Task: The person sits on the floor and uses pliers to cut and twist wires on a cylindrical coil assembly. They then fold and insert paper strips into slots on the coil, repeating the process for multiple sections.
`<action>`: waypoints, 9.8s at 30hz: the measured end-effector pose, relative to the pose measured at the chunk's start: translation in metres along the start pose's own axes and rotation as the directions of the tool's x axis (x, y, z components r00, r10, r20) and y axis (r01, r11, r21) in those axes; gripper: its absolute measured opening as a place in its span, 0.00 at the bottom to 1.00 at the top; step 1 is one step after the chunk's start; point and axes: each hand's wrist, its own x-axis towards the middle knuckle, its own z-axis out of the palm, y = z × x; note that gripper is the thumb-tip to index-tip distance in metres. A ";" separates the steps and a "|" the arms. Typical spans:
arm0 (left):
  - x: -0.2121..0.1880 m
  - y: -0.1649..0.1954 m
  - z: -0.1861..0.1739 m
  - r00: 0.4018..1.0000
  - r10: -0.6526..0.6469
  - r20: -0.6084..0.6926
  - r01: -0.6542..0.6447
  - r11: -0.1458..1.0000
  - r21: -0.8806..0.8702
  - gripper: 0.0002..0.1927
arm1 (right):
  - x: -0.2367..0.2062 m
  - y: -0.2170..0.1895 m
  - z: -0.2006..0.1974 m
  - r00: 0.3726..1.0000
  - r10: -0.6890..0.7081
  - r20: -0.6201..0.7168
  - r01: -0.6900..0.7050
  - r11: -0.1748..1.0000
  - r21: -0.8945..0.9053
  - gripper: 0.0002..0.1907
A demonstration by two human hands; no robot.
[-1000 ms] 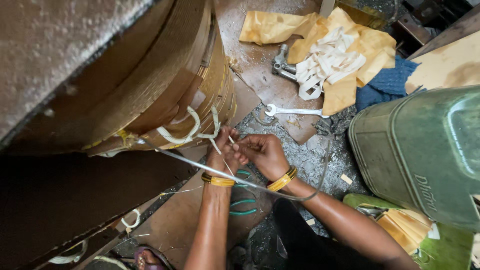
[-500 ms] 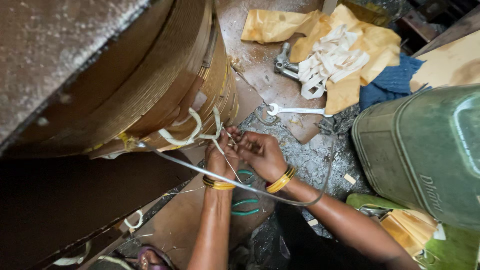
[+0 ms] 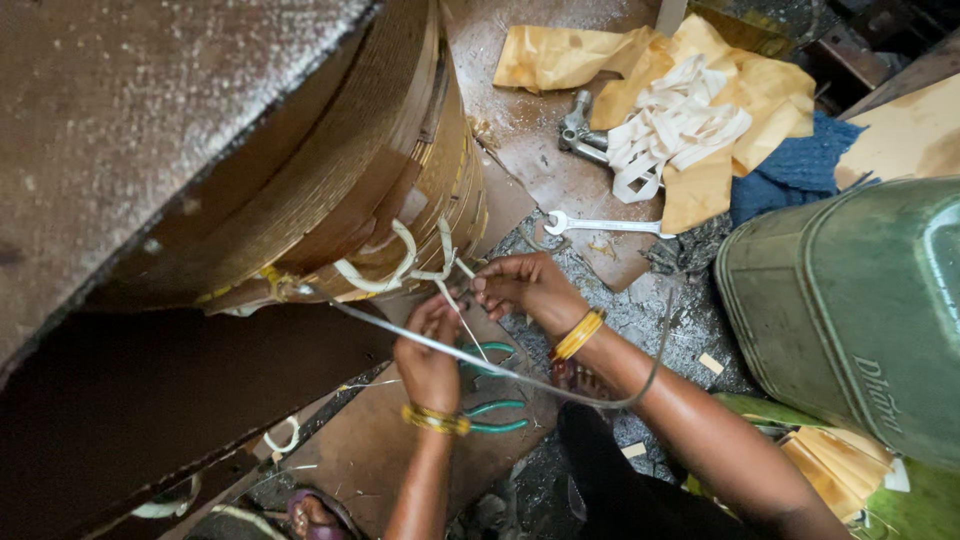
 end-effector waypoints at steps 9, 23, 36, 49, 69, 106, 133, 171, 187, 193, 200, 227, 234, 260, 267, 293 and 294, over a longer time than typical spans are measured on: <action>0.003 0.045 -0.022 0.611 0.607 0.509 -0.768 0.296 0.568 0.18 | 0.002 0.011 -0.014 0.996 -0.082 0.027 0.085 0.988 -0.126 0.09; 0.014 0.063 0.006 0.748 0.516 0.419 -0.647 0.425 0.633 0.03 | 0.019 0.062 -0.018 0.937 -0.337 0.087 0.315 0.928 0.201 0.07; 0.015 0.054 0.024 0.852 0.422 0.309 -0.489 0.435 0.756 0.14 | 0.007 0.060 -0.008 0.936 -0.351 0.033 0.334 0.913 0.236 0.09; 0.000 0.078 0.043 0.889 0.406 0.210 -0.410 0.502 0.762 0.10 | -0.010 0.052 0.006 0.881 -0.460 -0.111 0.456 0.888 -0.059 0.07; 0.000 0.068 0.057 0.875 0.471 0.111 -0.367 0.497 0.787 0.08 | -0.024 0.029 0.017 0.827 -0.524 -0.206 0.430 0.824 -0.370 0.10; 0.001 0.075 0.043 0.869 0.428 0.249 -0.446 0.457 0.770 0.06 | -0.016 0.056 0.013 0.946 -0.300 -0.124 0.309 0.949 0.063 0.09; 0.011 0.063 0.024 0.818 0.436 0.375 -0.564 0.479 0.673 0.10 | -0.036 0.038 0.012 0.392 -0.912 0.124 0.521 0.109 -0.846 0.12; 0.008 0.064 0.029 0.860 0.422 0.286 -0.491 0.536 0.686 0.07 | -0.020 0.042 -0.001 0.540 -0.812 0.221 0.507 0.104 -0.856 0.08; 0.009 0.060 0.025 0.834 0.467 0.293 -0.525 0.510 0.681 0.07 | -0.046 0.032 0.001 0.450 -0.890 0.081 0.434 0.139 -0.890 0.10; 0.011 0.061 0.025 0.825 0.463 0.325 -0.541 0.478 0.692 0.07 | -0.033 0.018 -0.004 0.415 -0.792 0.448 0.506 -0.208 -0.837 0.08; 0.011 0.061 0.025 0.835 0.452 0.313 -0.531 0.515 0.673 0.07 | -0.029 0.023 -0.001 0.443 -0.778 0.445 0.462 -0.227 -0.857 0.09; 0.011 0.062 0.024 0.855 0.431 0.289 -0.500 0.535 0.681 0.07 | -0.022 0.038 0.002 0.997 0.002 0.080 -0.037 0.897 0.440 0.10; 0.013 0.061 0.025 0.864 0.430 0.261 -0.475 0.528 0.704 0.07 | -0.038 0.024 -0.007 0.714 -0.698 -0.059 0.451 0.523 -0.723 0.08; 0.016 0.040 0.020 0.799 0.549 0.247 -0.564 0.540 0.625 0.12 | -0.020 0.027 0.020 0.595 -0.804 0.027 0.572 0.399 -0.717 0.03; 0.017 0.046 0.015 0.832 0.481 0.275 -0.534 0.564 0.630 0.06 | -0.012 0.038 0.014 0.994 -0.049 -0.095 0.062 0.989 0.133 0.12; 0.017 0.064 0.015 0.835 0.359 0.416 -0.548 0.472 0.691 0.09 | -0.050 0.205 -0.038 0.956 -0.135 -0.262 -0.040 0.822 -0.569 0.18; 0.016 0.062 0.014 0.837 0.362 0.410 -0.546 0.511 0.664 0.09 | -0.057 0.191 -0.045 0.940 -0.176 -0.294 -0.043 0.791 -0.611 0.21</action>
